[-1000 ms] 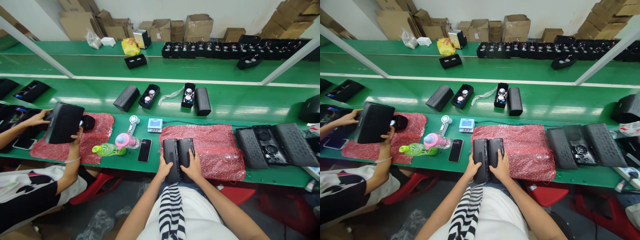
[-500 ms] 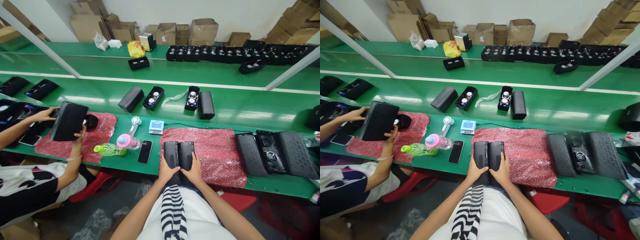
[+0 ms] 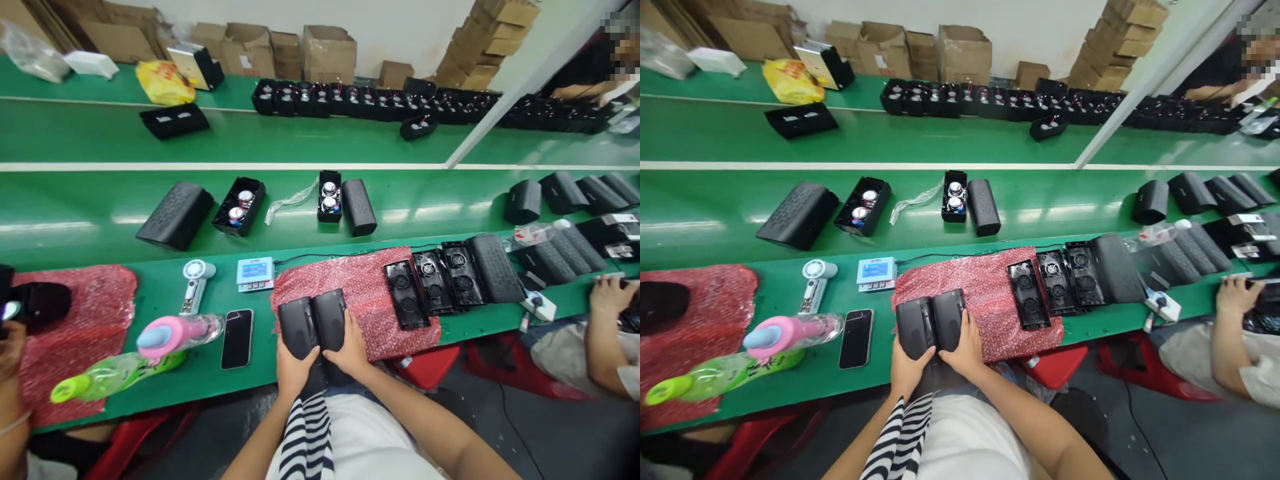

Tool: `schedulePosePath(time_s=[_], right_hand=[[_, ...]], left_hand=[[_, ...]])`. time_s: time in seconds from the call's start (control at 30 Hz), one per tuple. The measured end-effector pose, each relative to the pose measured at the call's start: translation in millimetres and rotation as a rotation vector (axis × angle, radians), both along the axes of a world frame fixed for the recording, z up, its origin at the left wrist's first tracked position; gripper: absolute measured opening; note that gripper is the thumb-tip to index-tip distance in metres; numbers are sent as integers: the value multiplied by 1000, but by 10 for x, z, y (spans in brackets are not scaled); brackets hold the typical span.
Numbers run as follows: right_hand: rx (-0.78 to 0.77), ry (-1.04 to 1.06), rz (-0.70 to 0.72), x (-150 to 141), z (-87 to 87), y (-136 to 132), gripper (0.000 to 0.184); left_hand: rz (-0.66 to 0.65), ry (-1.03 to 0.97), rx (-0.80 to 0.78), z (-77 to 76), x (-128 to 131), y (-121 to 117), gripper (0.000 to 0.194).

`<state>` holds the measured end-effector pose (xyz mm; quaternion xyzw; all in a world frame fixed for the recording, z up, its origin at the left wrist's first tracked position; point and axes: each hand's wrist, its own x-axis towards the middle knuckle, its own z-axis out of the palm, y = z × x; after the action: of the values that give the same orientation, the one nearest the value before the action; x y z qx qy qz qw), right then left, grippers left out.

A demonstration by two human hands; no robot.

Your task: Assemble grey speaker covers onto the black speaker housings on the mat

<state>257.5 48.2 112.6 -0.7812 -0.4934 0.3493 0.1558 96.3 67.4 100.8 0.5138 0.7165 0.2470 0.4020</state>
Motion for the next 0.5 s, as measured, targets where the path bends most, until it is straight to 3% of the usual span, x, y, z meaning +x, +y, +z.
schedulePosePath(time_s=[0.33, 0.5], right_hand=[[7, 14, -3, 1, 18, 16, 119], [-70, 37, -16, 13, 92, 64, 126]], left_hand=[[12, 50, -60, 47, 11, 21, 95], [-5, 76, -37, 43, 16, 51, 96]])
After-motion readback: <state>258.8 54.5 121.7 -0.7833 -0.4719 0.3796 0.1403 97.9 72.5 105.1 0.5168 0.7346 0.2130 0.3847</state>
